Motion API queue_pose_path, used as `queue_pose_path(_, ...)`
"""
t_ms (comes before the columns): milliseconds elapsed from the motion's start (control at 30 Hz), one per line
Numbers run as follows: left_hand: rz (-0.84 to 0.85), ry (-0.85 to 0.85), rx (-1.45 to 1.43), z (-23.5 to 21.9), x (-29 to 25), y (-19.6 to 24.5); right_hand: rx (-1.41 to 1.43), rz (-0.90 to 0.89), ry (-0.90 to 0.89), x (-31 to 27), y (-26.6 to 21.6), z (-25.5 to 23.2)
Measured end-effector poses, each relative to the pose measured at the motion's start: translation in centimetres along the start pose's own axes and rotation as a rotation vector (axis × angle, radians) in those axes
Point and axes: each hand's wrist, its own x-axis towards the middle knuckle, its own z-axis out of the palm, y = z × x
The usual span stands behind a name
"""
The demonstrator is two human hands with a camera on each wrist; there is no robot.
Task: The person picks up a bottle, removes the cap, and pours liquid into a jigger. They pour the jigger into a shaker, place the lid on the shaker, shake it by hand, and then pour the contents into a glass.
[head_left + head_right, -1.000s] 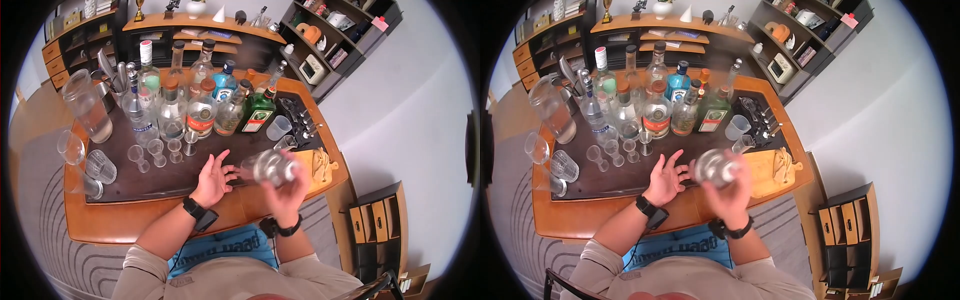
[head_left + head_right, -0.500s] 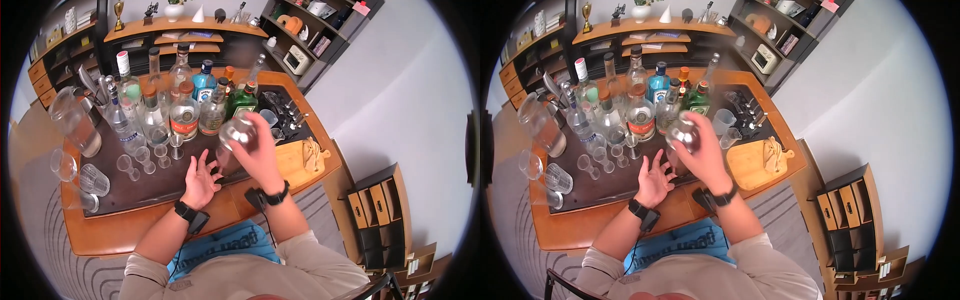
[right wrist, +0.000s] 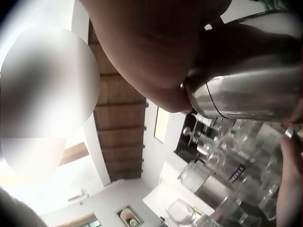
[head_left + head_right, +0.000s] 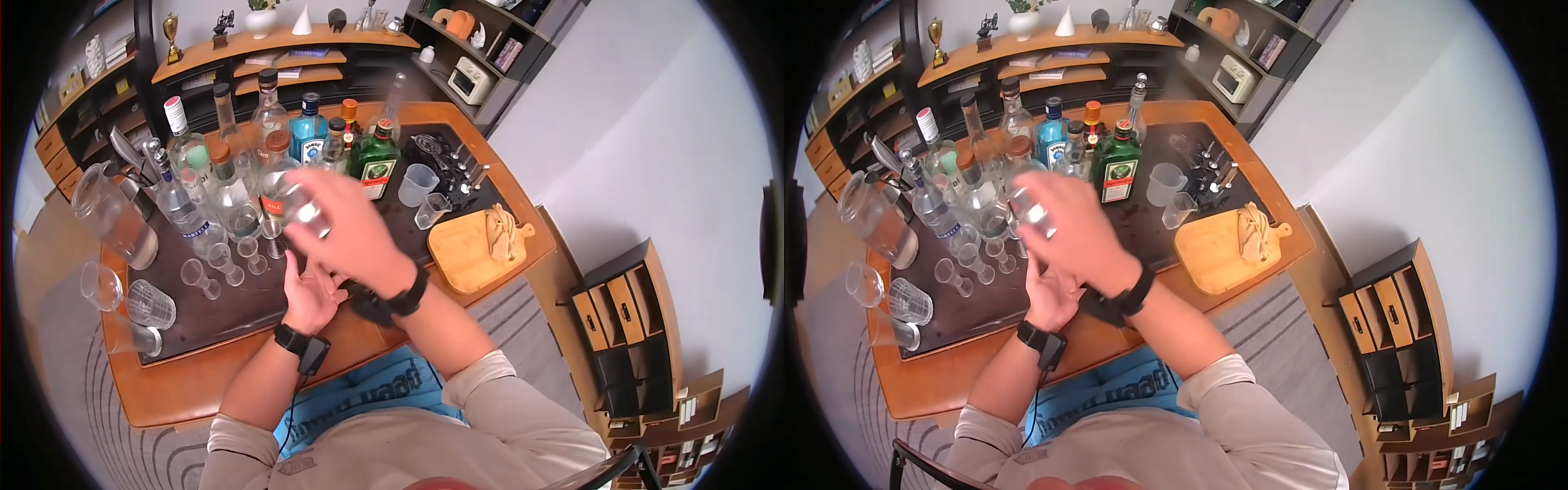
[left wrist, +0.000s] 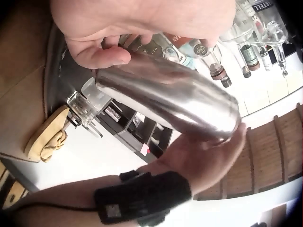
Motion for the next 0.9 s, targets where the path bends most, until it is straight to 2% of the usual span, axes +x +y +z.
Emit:
queue_pose_path(33,0.011,0.102,0.033,0.1,0.0,-0.2,0.118,0.143,0.015,-0.1,1.2,-0.8)
queue_pose_path(100,-0.001,0.136,0.077,1.2,-0.3,-0.1,0.411,0.355,0.109,-0.9,2.4,-3.2)
queue_pose_path(167,-0.006,0.142,0.089,1.5,-0.3,-0.3,0.198,0.275,0.253,-3.4,1.9,-5.1)
queue_pose_path(233,-0.019,0.117,0.124,1.4,-0.3,-0.3,0.163,0.178,0.335,-7.1,1.9,-5.0)
queue_pose_path(300,-0.002,0.086,0.117,1.2,-0.4,-0.1,-0.025,-0.079,0.292,-9.6,0.4,-4.7)
queue_pose_path(433,0.025,0.021,0.06,3.6,-1.1,0.4,-0.214,-0.308,0.022,-9.4,-3.9,-2.2)
queue_pose_path(467,0.011,-0.129,-0.059,2.8,-0.9,0.6,-0.213,-0.302,0.027,-8.4,-4.3,-1.1)
queue_pose_path(500,0.005,-0.126,-0.056,2.5,-0.9,-0.3,-0.231,-0.315,0.0,-6.9,-4.3,0.0)
queue_pose_path(567,0.544,0.055,0.83,4.2,-0.6,-2.1,-0.245,-0.331,-0.023,-4.1,-3.1,0.5)
queue_pose_path(600,0.301,0.19,0.166,5.0,-0.1,-1.5,-0.205,-0.247,-0.04,-2.7,-2.2,0.4)
queue_pose_path(633,0.308,0.192,0.169,3.7,0.1,-0.9,-0.162,-0.165,-0.061,-1.5,-1.5,0.4)
queue_pose_path(667,0.141,0.094,0.118,1.2,0.2,-0.4,-0.11,-0.11,0.001,-0.9,-0.3,0.3)
queue_pose_path(700,-0.023,-0.003,0.063,1.0,0.0,0.3,-0.056,-0.053,0.056,-0.9,1.0,-0.1)
queue_pose_path(733,-0.02,0.152,0.057,1.0,0.0,-0.1,0.04,0.071,0.097,-1.5,1.8,-0.7)
queue_pose_path(767,-0.009,0.189,0.067,1.9,-0.3,-0.1,0.139,0.197,0.133,-1.9,2.5,-1.4)
queue_pose_path(833,-0.028,0.124,0.078,1.1,-0.3,-0.1,0.174,0.317,0.199,-4.0,2.5,-3.1)
queue_pose_path(900,-0.017,0.145,0.131,1.4,-0.3,-0.3,0.278,0.31,0.335,-7.5,2.1,-3.4)
